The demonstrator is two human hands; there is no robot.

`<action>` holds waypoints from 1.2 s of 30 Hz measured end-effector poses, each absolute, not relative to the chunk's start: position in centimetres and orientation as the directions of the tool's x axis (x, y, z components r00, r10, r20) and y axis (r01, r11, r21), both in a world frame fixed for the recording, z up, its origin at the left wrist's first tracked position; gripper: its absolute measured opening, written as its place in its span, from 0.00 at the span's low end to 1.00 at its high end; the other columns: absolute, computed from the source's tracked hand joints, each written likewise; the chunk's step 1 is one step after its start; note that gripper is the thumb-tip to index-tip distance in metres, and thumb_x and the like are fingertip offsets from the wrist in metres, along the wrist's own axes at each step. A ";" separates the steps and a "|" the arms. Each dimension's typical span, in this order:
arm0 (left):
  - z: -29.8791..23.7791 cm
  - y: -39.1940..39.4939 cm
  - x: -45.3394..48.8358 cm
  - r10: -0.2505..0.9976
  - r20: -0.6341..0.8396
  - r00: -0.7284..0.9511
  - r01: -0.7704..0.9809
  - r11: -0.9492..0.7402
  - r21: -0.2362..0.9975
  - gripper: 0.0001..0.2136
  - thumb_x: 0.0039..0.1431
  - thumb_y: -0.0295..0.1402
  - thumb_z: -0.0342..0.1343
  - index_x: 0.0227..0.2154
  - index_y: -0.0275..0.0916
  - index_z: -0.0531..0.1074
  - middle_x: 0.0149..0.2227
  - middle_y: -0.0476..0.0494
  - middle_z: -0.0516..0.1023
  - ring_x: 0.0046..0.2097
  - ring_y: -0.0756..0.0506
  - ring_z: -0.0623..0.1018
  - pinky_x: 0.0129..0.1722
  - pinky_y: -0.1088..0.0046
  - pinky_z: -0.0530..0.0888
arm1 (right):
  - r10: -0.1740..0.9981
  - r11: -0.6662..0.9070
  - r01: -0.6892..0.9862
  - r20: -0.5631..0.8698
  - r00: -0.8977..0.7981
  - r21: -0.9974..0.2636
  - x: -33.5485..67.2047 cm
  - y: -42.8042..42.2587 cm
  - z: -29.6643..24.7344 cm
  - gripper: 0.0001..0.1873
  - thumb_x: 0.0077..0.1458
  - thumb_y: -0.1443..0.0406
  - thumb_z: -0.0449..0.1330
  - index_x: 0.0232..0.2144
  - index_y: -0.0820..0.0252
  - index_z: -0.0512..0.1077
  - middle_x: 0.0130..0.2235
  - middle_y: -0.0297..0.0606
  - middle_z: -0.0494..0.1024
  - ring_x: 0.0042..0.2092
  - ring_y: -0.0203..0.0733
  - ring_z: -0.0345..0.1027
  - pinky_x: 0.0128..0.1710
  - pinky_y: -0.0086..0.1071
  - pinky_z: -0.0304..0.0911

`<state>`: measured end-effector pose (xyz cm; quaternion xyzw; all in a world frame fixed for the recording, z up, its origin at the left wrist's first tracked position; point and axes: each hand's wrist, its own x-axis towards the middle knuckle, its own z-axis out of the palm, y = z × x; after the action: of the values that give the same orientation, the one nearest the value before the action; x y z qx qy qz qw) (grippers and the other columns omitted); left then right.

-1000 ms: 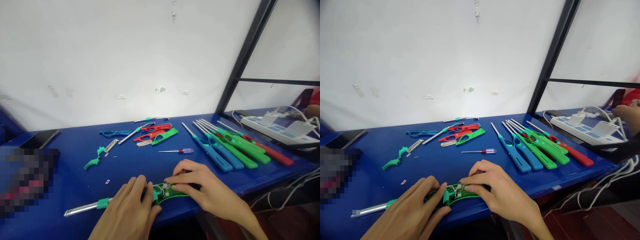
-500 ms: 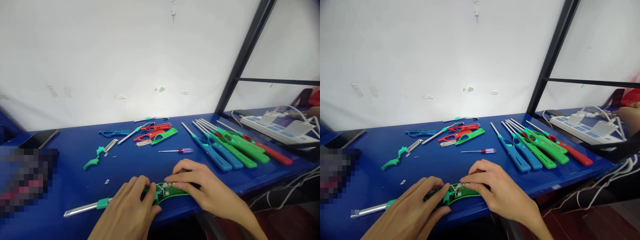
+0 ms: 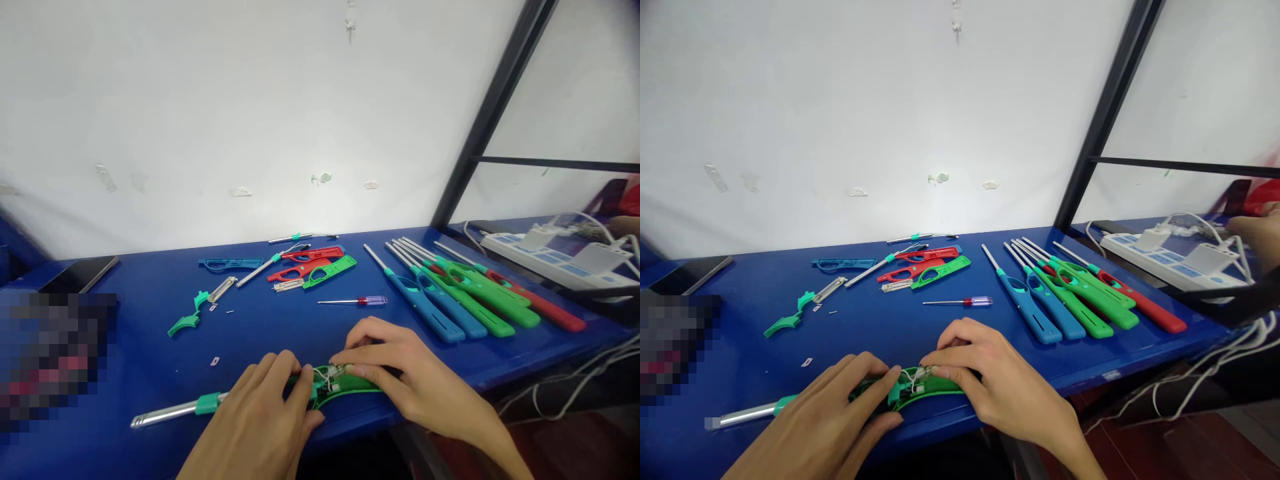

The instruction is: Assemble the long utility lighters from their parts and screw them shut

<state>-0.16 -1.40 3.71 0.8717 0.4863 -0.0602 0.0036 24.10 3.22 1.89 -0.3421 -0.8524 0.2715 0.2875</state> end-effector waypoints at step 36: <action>1.8 -1.9 -1.5 0.840 0.078 0.537 0.838 -0.542 0.062 0.16 0.73 0.28 0.51 0.58 0.44 0.76 0.50 0.41 0.78 0.48 0.38 0.80 0.50 0.55 0.81 | 0.692 0.643 0.328 0.342 -0.635 -0.692 24.6 3.4 1.4 0.23 0.72 0.75 0.57 0.56 0.43 0.82 0.49 0.35 0.77 0.49 0.37 0.74 0.49 0.26 0.67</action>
<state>-1.48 -1.92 1.77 0.8767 0.4784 0.0494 0.0086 24.57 3.39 1.43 -0.2990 -0.8535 0.2985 0.3049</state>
